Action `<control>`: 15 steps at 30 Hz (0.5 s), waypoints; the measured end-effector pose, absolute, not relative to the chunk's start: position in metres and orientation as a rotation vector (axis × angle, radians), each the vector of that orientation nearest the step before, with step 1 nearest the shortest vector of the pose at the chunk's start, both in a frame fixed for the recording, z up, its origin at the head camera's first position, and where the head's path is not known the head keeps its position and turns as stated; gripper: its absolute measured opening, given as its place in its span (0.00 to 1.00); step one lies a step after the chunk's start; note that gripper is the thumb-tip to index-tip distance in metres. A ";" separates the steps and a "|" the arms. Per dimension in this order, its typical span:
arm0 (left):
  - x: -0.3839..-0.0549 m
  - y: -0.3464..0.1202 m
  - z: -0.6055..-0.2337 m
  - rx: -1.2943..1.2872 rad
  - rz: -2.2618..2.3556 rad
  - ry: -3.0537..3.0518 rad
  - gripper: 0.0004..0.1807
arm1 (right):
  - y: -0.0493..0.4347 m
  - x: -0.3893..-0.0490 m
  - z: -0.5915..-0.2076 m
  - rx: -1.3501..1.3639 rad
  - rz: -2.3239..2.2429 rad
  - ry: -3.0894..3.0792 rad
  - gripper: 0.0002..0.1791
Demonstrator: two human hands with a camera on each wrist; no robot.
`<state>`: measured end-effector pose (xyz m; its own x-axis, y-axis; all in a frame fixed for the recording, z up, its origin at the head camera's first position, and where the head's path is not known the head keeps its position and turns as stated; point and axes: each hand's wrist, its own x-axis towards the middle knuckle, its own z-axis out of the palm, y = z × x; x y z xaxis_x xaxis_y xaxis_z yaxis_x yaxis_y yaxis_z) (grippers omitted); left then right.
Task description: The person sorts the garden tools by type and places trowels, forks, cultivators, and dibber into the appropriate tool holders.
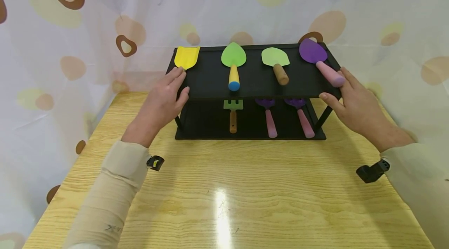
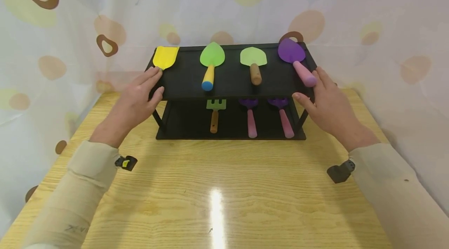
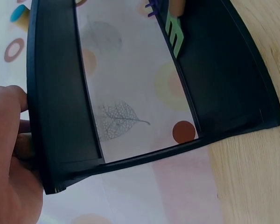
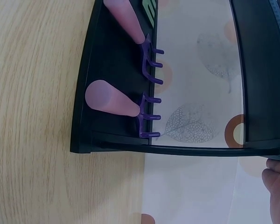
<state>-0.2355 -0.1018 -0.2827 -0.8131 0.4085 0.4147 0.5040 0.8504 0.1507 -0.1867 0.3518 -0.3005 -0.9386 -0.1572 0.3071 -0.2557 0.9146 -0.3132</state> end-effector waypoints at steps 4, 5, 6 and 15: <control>-0.238 -0.097 -0.282 -0.661 -0.380 -2.710 0.30 | 0.352 -0.186 -0.300 0.306 0.509 -2.799 0.39; -0.238 -0.096 -0.282 -0.660 -0.383 -2.709 0.30 | 0.352 -0.186 -0.300 0.303 0.500 -2.800 0.38; -0.239 -0.095 -0.283 -0.661 -0.377 -2.703 0.31 | 0.352 -0.186 -0.301 0.301 0.493 -2.801 0.38; -0.239 -0.093 -0.285 -0.658 -0.397 -2.620 0.32 | 0.352 -0.187 -0.301 0.298 0.483 -2.805 0.38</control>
<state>-0.2393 -0.0927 -0.2853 -0.8052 0.3849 0.4511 0.5013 0.8482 0.1711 -0.1868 0.3518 -0.3007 -0.9398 -0.1536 0.3052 -0.2468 0.9229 -0.2956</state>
